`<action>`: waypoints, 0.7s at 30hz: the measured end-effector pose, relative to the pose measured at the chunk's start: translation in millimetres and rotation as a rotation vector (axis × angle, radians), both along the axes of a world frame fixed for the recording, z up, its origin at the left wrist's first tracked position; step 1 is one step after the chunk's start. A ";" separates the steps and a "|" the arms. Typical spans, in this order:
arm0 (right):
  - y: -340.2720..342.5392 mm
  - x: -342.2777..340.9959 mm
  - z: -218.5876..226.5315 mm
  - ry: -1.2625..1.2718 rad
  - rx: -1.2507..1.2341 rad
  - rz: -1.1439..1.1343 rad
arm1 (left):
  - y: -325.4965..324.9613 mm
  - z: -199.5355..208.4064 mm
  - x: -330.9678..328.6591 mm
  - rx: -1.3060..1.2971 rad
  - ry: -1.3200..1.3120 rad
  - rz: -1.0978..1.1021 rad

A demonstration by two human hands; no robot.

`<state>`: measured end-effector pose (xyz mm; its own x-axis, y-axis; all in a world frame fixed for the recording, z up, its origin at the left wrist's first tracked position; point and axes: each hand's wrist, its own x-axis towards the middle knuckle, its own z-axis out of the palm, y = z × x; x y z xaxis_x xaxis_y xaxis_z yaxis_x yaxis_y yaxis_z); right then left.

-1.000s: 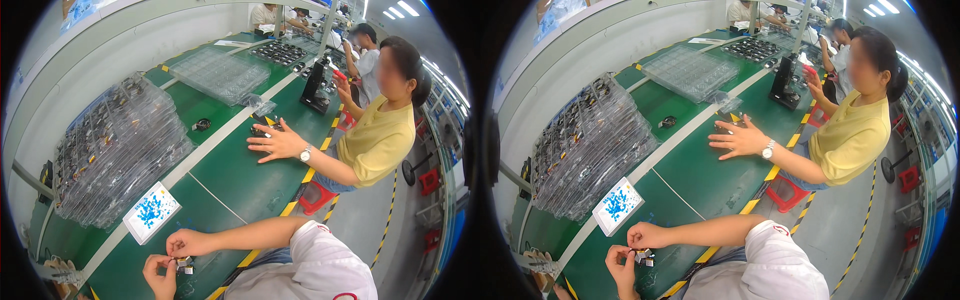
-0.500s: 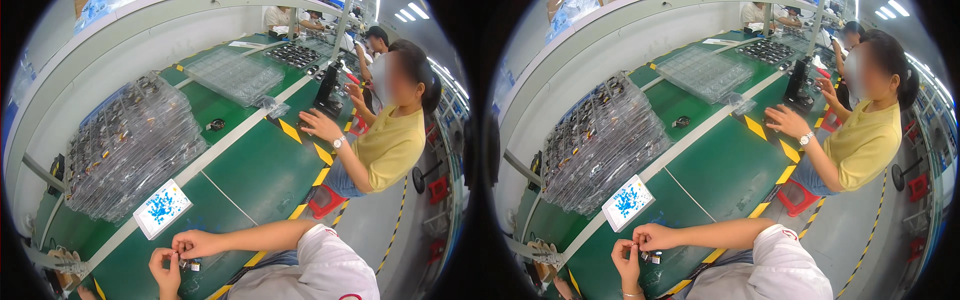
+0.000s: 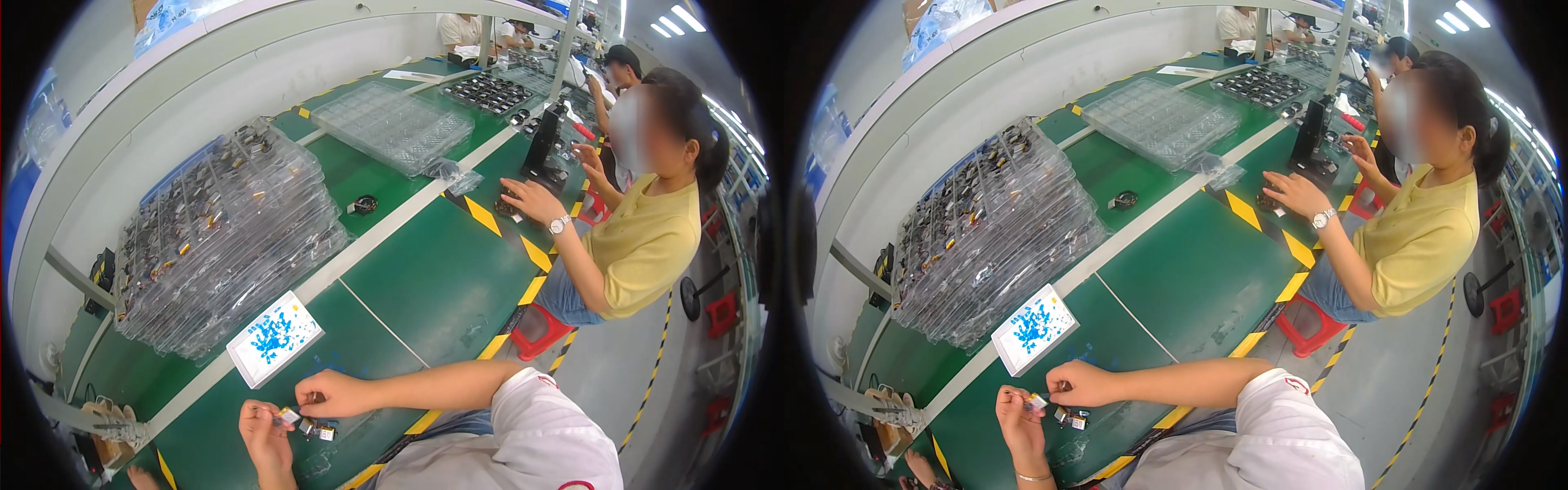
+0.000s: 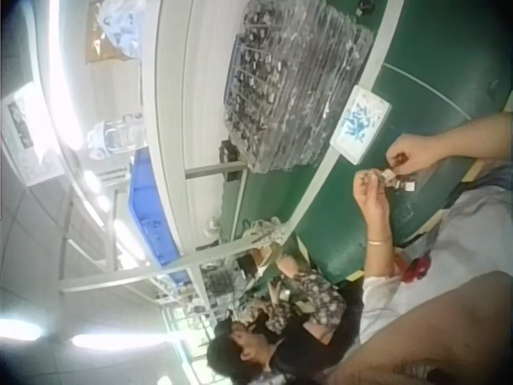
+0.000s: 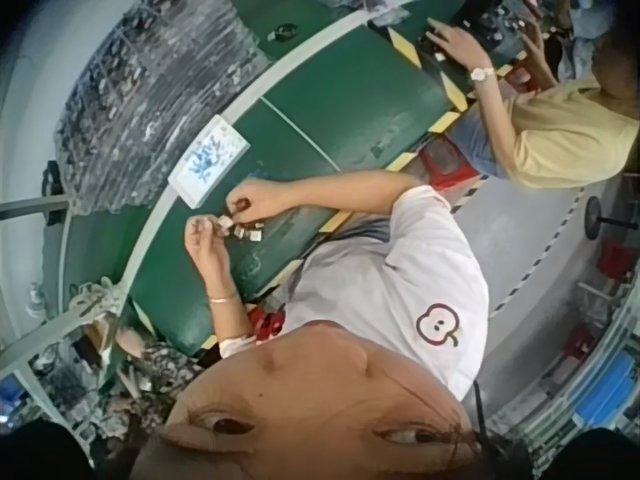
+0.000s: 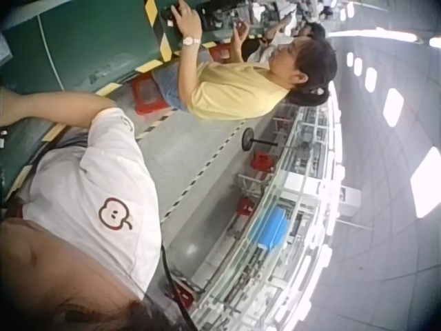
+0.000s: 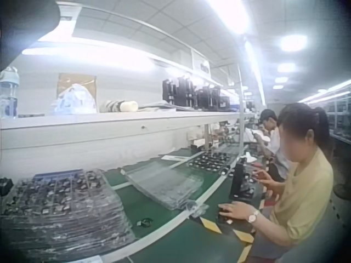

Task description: Assembling small electronic components including wiring and batteries at a factory workbench.

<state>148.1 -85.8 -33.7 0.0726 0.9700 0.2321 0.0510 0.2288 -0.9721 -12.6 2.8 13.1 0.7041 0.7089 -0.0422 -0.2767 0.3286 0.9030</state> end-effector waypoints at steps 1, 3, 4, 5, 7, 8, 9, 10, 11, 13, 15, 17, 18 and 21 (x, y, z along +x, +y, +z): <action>0.9 -0.4 -0.6 0.042 0.015 -0.087 | 3.0 -1.0 -1.2 -0.001 -0.002 0.001; 1.0 1.9 2.9 0.032 0.017 -0.106 | 10.1 -0.7 -4.5 -0.213 -0.117 0.047; -0.1 2.4 6.1 -0.009 -0.008 -0.136 | 12.0 0.5 -6.1 -0.244 -0.156 0.040; -1.1 2.7 8.1 -0.050 -0.035 -0.166 | 12.4 0.8 -5.9 -0.247 -0.157 0.041; -2.2 0.9 2.3 -0.188 0.065 -0.154 | 12.4 0.6 -5.0 -0.246 -0.150 0.108; -2.8 -1.0 -0.3 -0.323 0.169 -0.142 | 11.5 0.9 -4.5 -0.238 -0.150 0.096; -4.0 -2.7 -1.9 -0.322 0.167 -0.141 | 11.4 -1.2 -4.5 -0.240 -0.149 0.097; -5.9 -4.1 -2.8 -0.419 0.184 -0.068 | 11.6 -4.7 -4.6 -0.212 -0.115 0.091; -7.9 -5.9 -3.0 -0.515 0.200 0.005 | 10.9 -4.8 -4.2 -0.185 -0.081 0.085; -11.8 -9.2 -0.5 -0.589 0.197 0.029 | 5.9 -3.0 -2.1 -0.142 -0.031 0.079; -13.0 -10.3 6.7 -0.540 0.282 -0.127 | 2.9 -3.4 -1.4 -0.096 0.016 0.073; -10.0 -6.7 9.1 -0.502 0.270 -0.188 | 0.6 -8.5 -2.0 0.071 0.101 0.007; -9.1 -4.6 9.8 -0.466 0.256 -0.248 | -3.5 -7.1 -0.1 0.091 0.130 0.022; -12.3 -2.1 16.4 -0.177 0.178 -0.179 | -4.2 -13.0 2.6 0.112 0.118 0.023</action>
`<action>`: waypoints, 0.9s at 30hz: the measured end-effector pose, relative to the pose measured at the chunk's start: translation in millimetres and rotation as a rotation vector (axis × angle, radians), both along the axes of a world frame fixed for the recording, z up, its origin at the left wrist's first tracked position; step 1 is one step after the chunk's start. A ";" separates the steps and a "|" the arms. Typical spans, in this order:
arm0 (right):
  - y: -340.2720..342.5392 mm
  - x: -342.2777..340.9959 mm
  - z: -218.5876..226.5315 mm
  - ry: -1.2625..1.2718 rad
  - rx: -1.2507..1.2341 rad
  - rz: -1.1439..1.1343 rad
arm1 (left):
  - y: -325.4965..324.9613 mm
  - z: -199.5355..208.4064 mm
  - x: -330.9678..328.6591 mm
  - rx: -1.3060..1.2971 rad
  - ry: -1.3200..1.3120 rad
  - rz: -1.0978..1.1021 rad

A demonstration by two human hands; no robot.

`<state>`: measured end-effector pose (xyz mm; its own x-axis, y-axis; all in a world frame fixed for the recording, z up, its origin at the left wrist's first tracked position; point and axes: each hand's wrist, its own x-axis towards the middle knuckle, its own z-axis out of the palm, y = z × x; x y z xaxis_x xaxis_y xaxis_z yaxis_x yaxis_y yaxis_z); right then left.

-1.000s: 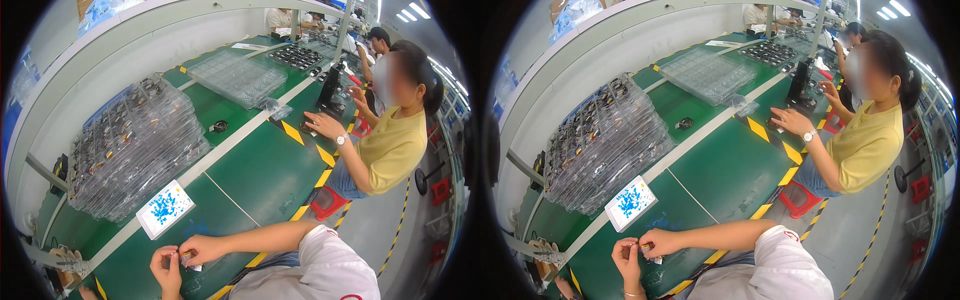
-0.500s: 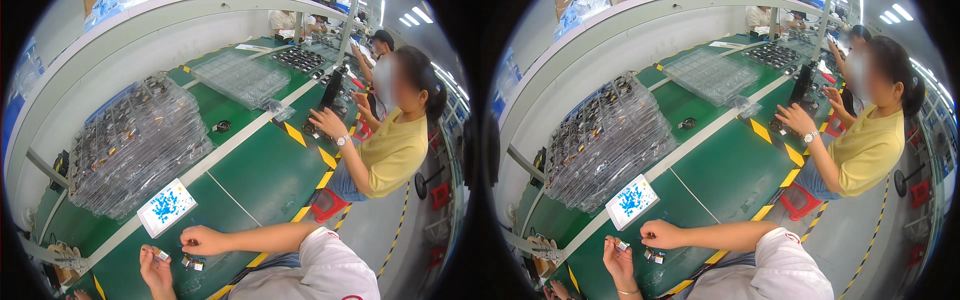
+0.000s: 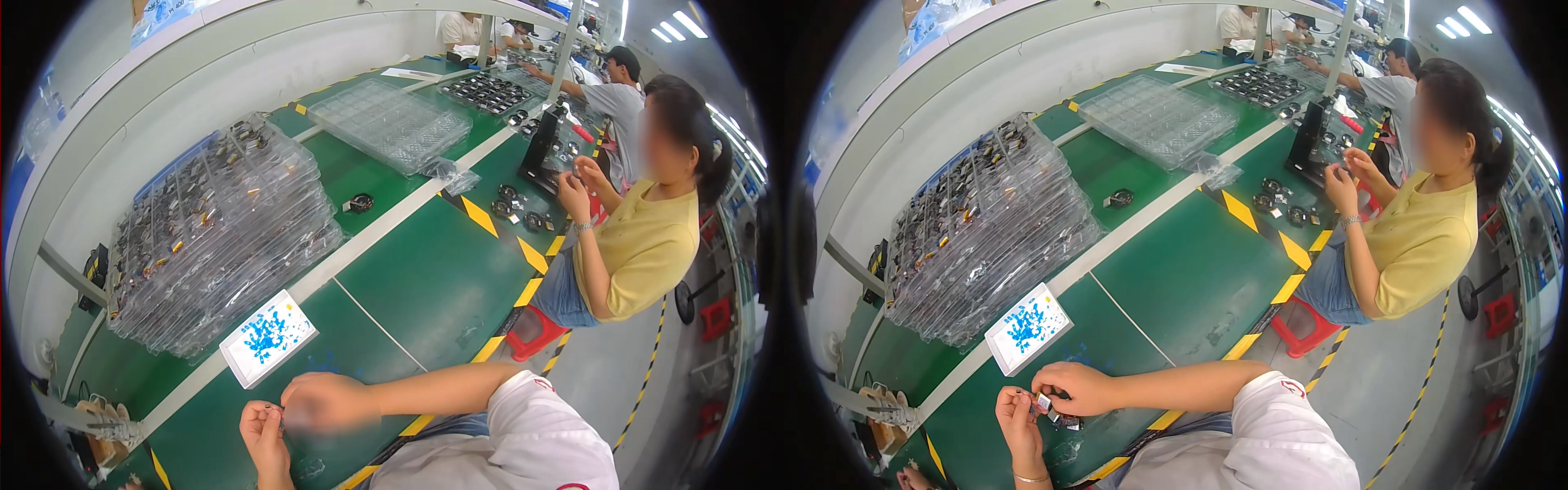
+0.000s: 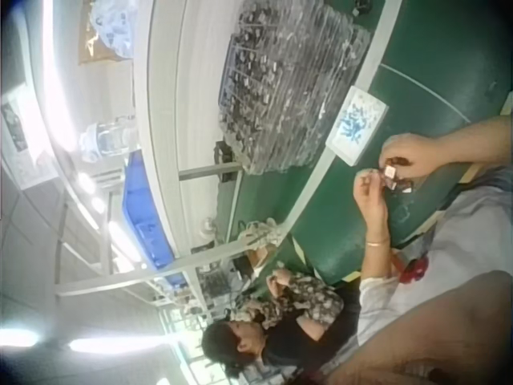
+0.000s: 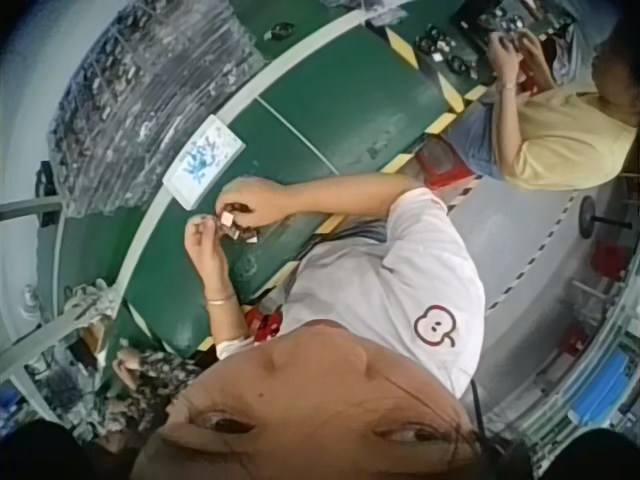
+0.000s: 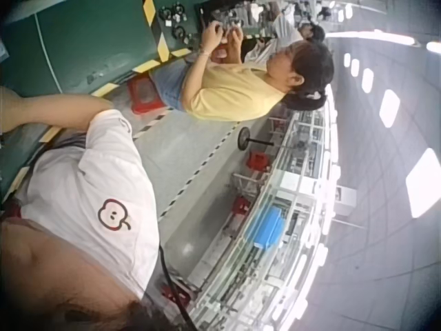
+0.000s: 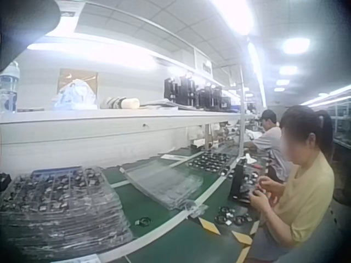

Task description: Assembling small electronic components including wiring and batteries at a factory workbench.

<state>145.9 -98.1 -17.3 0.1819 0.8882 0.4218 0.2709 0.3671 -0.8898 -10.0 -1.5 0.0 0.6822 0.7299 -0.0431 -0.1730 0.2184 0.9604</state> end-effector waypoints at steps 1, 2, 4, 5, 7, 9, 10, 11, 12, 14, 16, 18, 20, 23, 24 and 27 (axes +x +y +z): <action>-1.7 -1.2 -1.5 0.084 0.025 0.040 | 0.4 -1.4 1.5 -0.003 0.002 -0.004; -1.0 -4.5 -0.4 0.079 0.024 0.043 | 2.3 -0.9 -1.7 0.010 0.001 -0.007; 0.6 -9.8 2.0 0.228 -0.079 0.178 | 2.9 1.1 -5.3 0.022 -0.004 -0.008; 1.0 -9.4 1.9 0.231 -0.079 0.181 | 1.2 2.7 -2.3 0.029 0.000 0.005; 2.2 -8.9 2.7 0.393 -0.094 0.186 | 1.0 1.7 -0.3 0.037 0.004 0.022; 1.6 -6.3 1.4 0.353 -0.128 0.164 | 3.3 -4.7 -0.2 0.185 0.057 -0.031; 1.6 -4.9 0.4 0.312 -0.161 0.141 | 2.3 -6.2 -0.7 0.185 0.057 -0.029; 1.9 -4.2 -2.6 0.312 -0.161 0.141 | 0.2 -7.8 -0.9 0.189 0.087 -0.081; 2.4 -3.6 -6.1 0.189 -0.119 0.074 | -2.0 -8.2 -0.7 0.193 0.117 -0.133; 2.7 -3.0 -8.2 0.065 -0.076 0.009 | -4.1 -7.4 -1.8 0.201 0.142 -0.155; 2.7 -1.6 -7.2 -0.037 -0.056 -0.011 | -4.7 -9.2 -3.5 0.308 0.239 -0.143; 1.9 -0.8 -6.0 -0.081 -0.050 -0.006 | -4.3 -8.9 -4.1 0.311 0.238 -0.138; 1.6 0.4 -4.6 -0.125 -0.044 -0.001 | -2.3 -10.8 -5.9 0.351 0.253 -0.173; 1.6 1.8 -3.5 -0.231 0.032 -0.037 | -3.5 -6.3 -4.5 0.334 0.248 -0.194; 1.6 2.3 -3.9 -0.254 0.038 -0.041 | -3.7 -6.5 -4.4 0.333 0.248 -0.193; 1.8 3.2 -5.3 -0.305 0.048 -0.044 | -3.9 -6.7 -4.0 0.349 0.272 -0.197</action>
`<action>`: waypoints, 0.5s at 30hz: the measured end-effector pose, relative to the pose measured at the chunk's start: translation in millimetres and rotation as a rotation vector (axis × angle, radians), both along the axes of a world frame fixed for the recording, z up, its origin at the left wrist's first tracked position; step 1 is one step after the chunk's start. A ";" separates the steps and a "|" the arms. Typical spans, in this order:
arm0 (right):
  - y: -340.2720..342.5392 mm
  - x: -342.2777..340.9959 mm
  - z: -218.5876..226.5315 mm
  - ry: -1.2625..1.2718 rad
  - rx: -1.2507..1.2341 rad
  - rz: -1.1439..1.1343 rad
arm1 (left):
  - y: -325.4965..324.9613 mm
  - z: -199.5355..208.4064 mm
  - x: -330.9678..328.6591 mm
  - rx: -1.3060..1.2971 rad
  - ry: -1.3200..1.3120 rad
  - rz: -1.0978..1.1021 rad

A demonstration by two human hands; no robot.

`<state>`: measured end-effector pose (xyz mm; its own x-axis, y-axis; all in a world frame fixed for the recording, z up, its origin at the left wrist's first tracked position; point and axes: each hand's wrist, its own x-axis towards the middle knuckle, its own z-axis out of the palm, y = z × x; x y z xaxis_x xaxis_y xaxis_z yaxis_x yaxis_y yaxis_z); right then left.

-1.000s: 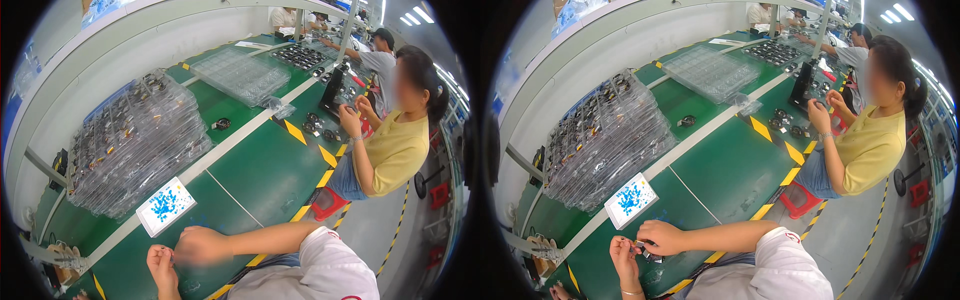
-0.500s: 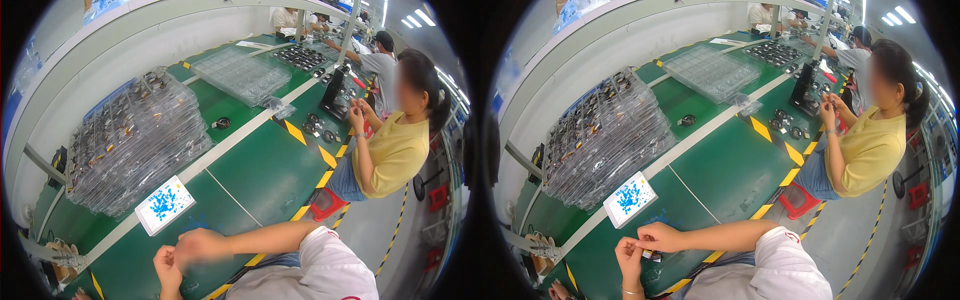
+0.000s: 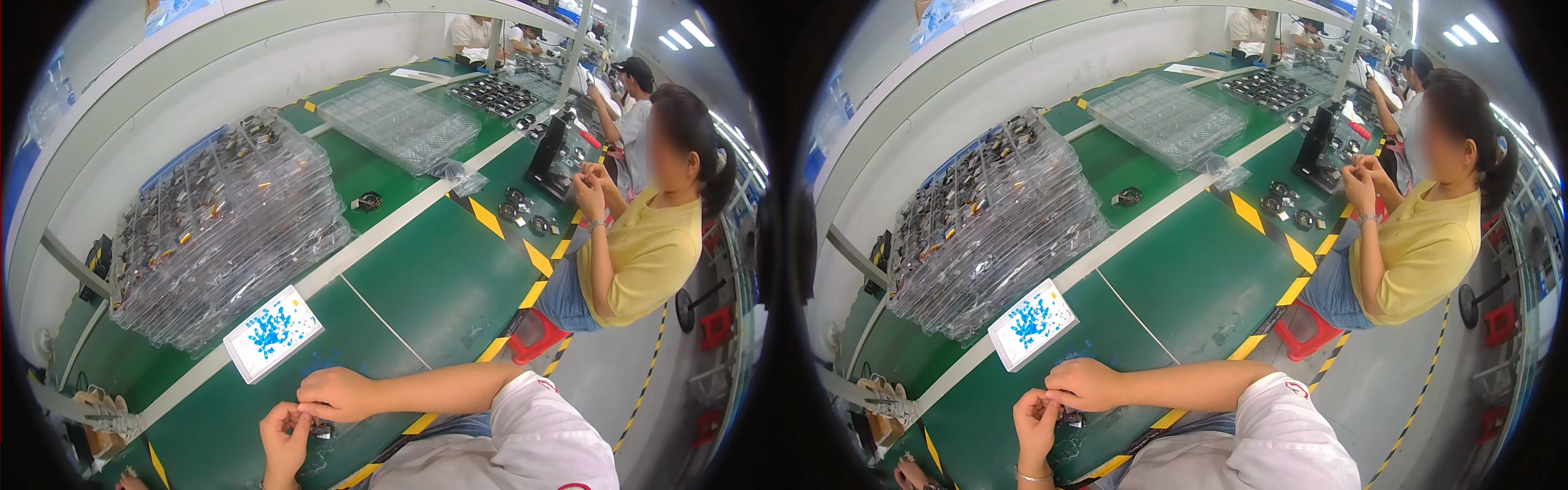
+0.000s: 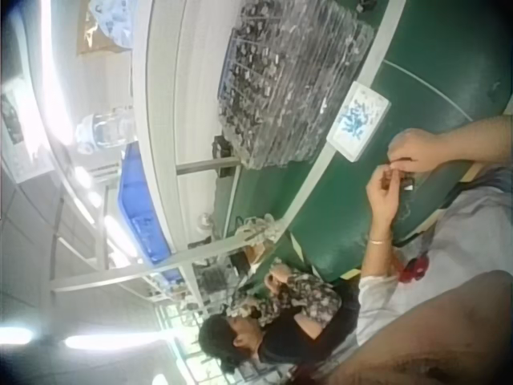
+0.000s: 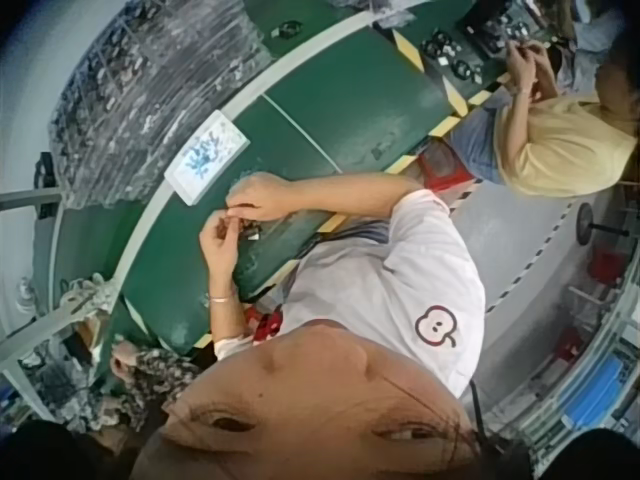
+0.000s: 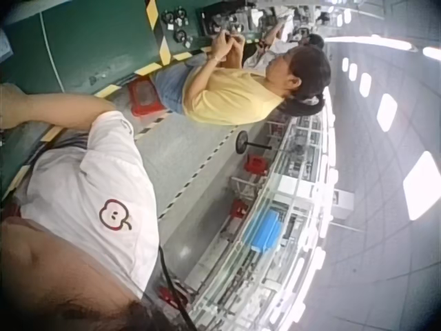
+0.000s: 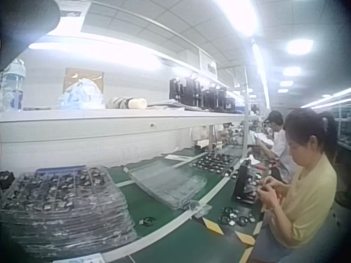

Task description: Assembling small electronic components including wiring and batteries at a factory workbench.

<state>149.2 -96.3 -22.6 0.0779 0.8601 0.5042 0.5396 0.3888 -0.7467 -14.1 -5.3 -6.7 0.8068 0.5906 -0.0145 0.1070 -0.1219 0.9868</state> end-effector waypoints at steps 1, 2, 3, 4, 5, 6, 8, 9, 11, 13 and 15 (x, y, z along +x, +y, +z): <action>0.1 0.3 -0.6 -0.029 0.003 0.000 | -0.1 1.4 -0.3 -0.002 0.010 -0.016; 0.3 0.1 -1.6 -0.028 0.003 0.000 | -0.4 2.6 -0.3 -0.004 0.021 -0.032; 0.5 -0.5 -3.0 -0.057 0.003 -0.017 | -1.0 3.7 0.2 -0.005 0.021 -0.032; 0.7 -0.6 -4.1 -0.086 0.003 -0.034 | -1.9 4.7 1.2 -0.030 0.019 -0.025; 0.6 -0.4 -4.6 -0.086 0.003 -0.034 | -2.5 5.3 1.6 -0.055 0.018 -0.018; 0.4 -0.2 -5.0 -0.114 -0.024 -0.024 | -2.5 4.5 1.5 -0.055 0.018 -0.018; -0.3 0.9 -3.2 -0.143 -0.051 -0.015 | -2.3 1.6 0.6 -0.043 0.003 -0.022; -1.0 1.9 0.4 -0.178 -0.073 0.006 | -3.0 1.4 0.7 -0.042 0.003 -0.023; -2.0 2.2 4.1 -0.213 -0.093 0.025 | -4.7 1.2 1.2 -0.050 -0.041 -0.017; -2.4 1.7 5.2 -0.177 -0.130 0.045 | -3.7 -0.8 -0.2 -0.048 -0.032 -0.019; -1.9 1.8 3.2 -0.170 -0.123 0.047 | -2.7 -2.2 -0.5 -0.046 -0.024 -0.019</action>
<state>151.0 -98.2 -19.4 -0.0408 0.9165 0.3978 0.6455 0.3281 -0.6897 -14.6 -8.0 -8.9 0.8182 0.5746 -0.0216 0.0811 -0.0781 0.9936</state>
